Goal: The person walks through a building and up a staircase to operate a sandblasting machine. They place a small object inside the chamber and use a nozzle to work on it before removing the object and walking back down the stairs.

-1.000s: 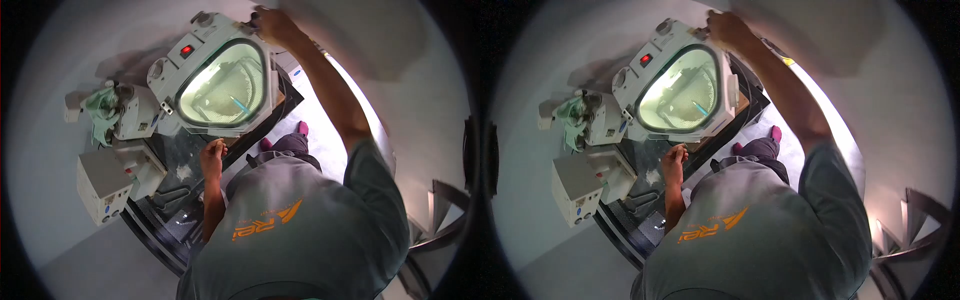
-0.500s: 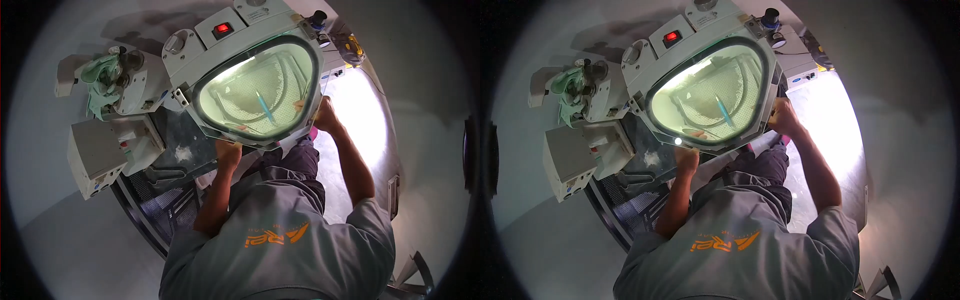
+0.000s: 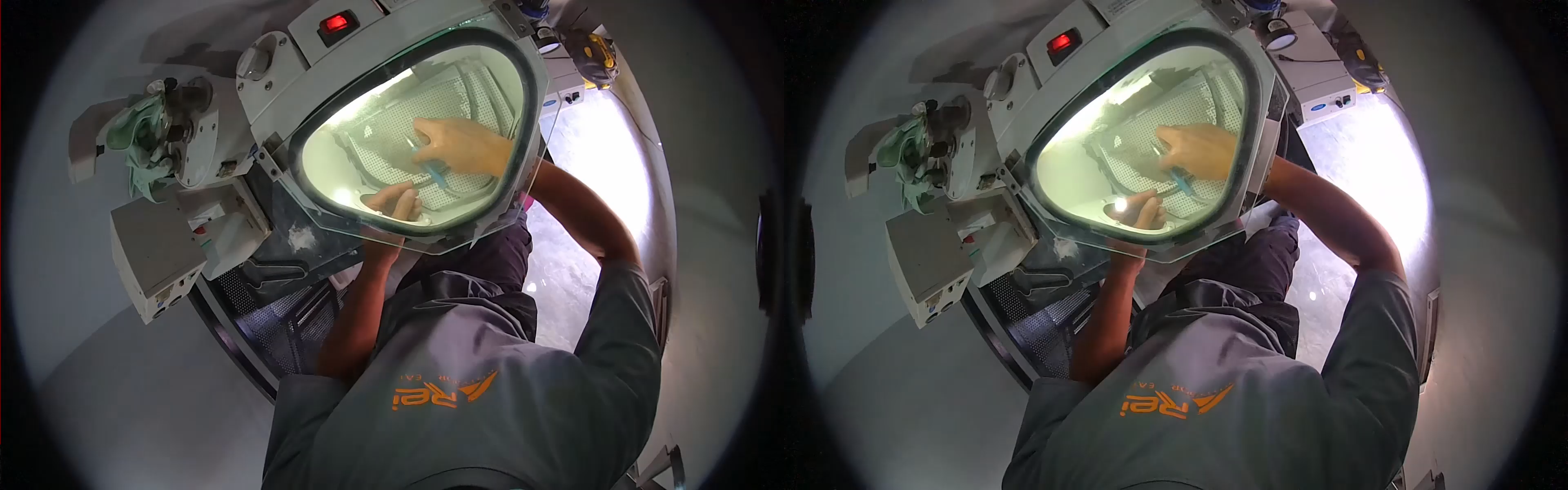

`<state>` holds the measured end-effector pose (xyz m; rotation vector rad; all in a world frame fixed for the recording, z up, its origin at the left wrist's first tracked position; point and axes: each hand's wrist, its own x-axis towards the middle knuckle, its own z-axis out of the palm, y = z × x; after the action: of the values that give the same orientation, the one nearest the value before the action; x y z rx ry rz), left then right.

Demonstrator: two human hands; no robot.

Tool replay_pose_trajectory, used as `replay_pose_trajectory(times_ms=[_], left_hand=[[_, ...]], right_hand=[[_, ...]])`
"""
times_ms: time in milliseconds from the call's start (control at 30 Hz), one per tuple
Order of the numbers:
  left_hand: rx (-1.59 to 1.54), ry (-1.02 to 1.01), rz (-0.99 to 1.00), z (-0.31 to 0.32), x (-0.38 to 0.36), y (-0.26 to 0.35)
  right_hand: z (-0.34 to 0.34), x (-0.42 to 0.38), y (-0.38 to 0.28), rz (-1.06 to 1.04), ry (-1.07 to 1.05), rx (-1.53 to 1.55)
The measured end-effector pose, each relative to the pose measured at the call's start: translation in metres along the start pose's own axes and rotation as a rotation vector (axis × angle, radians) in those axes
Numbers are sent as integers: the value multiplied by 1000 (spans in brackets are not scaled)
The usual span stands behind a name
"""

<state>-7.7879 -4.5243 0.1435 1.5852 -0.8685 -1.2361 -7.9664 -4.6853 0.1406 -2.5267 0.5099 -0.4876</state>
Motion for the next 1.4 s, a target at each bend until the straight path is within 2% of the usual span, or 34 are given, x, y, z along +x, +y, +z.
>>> replay_pose_trajectory(times_ms=[33,67,167,333,467,633,667,767,867,1033,1167,1200,1300,1400], left_hand=[[-73,0,-49,3,2,4],[-148,0,-100,5,3,6],[-146,40,-83,7,3,7],[-88,48,-62,13,10,13],[-102,101,-56,28,19,16],[-107,91,-96,37,29,25],[-76,80,-41,38,32,19],[-34,40,-5,38,39,22],[-119,30,-50,44,44,29],[-271,49,-115,53,58,33],[-265,28,-116,55,72,33],[-265,30,-120,56,75,33],[-261,32,-132,61,82,39],[-207,-2,-159,59,90,38]], right_hand=[[1,3,2,14,-23,-8],[4,2,9,-86,13,-21],[5,-8,17,-52,116,65],[-9,-21,8,220,361,294],[6,-23,9,407,485,342],[8,-21,13,368,562,128],[10,-20,14,369,568,86],[11,-18,15,379,569,217],[-1,-18,3,487,542,424],[5,-18,8,422,605,382],[0,-18,3,433,582,429],[0,-19,6,408,555,420],[13,-16,13,278,658,489],[4,-16,7,285,623,566]])
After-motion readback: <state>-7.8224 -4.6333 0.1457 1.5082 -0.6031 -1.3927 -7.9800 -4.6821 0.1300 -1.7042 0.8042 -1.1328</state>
